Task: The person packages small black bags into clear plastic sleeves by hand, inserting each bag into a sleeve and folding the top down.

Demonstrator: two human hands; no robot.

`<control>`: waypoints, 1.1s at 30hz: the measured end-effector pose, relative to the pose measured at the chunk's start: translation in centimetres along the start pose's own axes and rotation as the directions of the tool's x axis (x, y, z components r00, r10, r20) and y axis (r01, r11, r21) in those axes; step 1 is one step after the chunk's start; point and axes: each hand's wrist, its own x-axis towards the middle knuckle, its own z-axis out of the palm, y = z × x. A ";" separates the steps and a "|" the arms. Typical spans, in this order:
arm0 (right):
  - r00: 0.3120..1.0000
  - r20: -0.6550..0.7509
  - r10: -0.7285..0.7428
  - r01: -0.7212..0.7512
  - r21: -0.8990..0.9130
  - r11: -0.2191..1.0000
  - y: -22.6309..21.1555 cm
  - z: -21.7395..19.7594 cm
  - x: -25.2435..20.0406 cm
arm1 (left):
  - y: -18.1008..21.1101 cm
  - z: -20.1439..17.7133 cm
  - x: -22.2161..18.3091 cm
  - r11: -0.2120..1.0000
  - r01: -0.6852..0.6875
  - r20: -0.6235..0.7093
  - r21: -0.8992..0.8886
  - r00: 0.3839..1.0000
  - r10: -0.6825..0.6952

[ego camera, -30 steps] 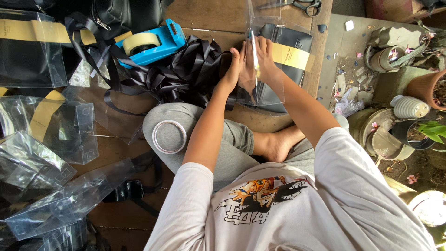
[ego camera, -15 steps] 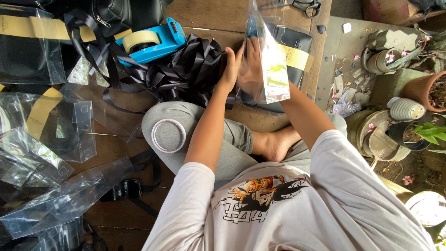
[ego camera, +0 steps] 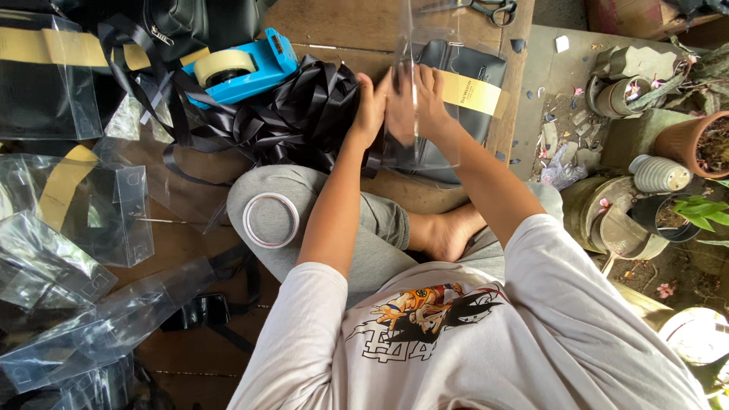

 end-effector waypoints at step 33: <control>0.685 0.639 0.351 -0.294 0.683 -0.669 9.0 -5.3 -4.3 | -1.7 -3.1 0.9 0.972 -0.215 -0.113 -0.100 0.973 0.203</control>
